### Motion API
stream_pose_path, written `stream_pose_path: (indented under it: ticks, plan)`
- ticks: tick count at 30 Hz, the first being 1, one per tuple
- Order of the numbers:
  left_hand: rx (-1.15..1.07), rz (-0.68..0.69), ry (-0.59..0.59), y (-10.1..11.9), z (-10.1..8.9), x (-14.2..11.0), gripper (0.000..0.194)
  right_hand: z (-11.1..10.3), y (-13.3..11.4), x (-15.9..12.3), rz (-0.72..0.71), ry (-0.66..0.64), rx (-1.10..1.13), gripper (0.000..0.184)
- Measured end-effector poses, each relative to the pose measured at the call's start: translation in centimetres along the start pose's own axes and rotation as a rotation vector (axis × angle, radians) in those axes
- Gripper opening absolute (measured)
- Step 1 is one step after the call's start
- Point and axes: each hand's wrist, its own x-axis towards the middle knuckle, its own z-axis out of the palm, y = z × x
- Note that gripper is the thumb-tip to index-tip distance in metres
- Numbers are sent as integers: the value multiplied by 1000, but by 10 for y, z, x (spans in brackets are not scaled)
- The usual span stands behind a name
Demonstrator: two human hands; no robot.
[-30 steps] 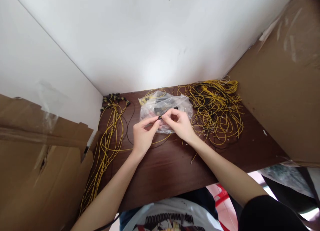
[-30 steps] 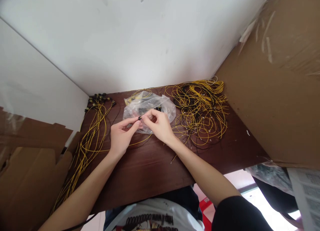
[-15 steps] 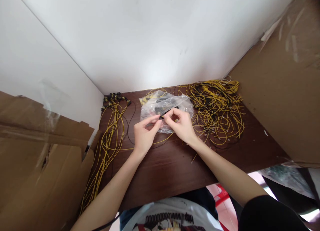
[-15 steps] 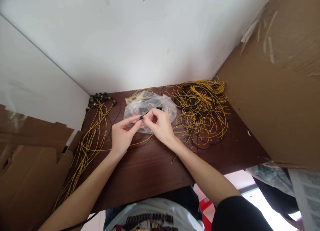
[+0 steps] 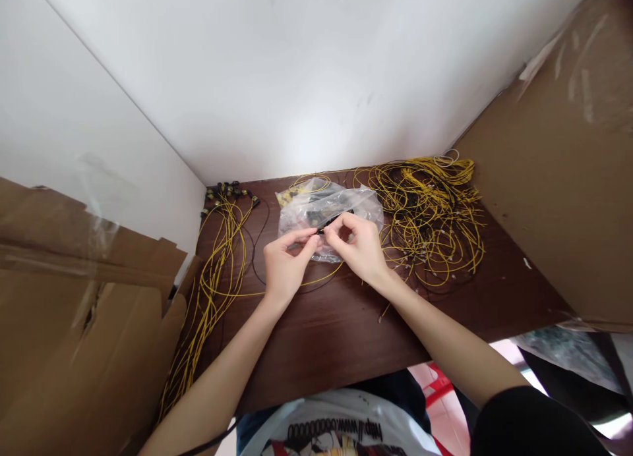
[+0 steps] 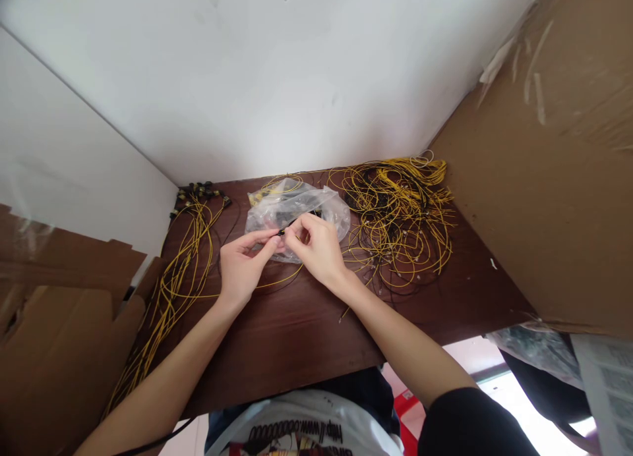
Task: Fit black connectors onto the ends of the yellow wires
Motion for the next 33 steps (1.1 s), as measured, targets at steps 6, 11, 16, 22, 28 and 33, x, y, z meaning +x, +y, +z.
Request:
stream_pose_path:
  ticks: [6, 11, 16, 22, 28, 33]
  plan:
    - [-13, 14, 8, -1, 0, 0, 14, 1, 2, -1, -64, -19, -63, 18]
    - [-67, 4, 20, -2, 0, -1, 13, 1, 2, -1, -26, -26, -59, 17]
    - [-54, 19, 34, -3, 2, -5, 13, 1, 2, -2, 11, -70, -37, 13]
    - [44, 109, 66, -3, 5, -9, 10, 2, 0, -2, 4, -57, 21, 13]
    - [114, 192, 58, -5, 4, -10, 10, 3, 0, -4, 10, -24, 68, 14]
    - [185, 316, 14, -7, 1, -7, 12, 0, 2, -2, -17, -81, 65, 13]
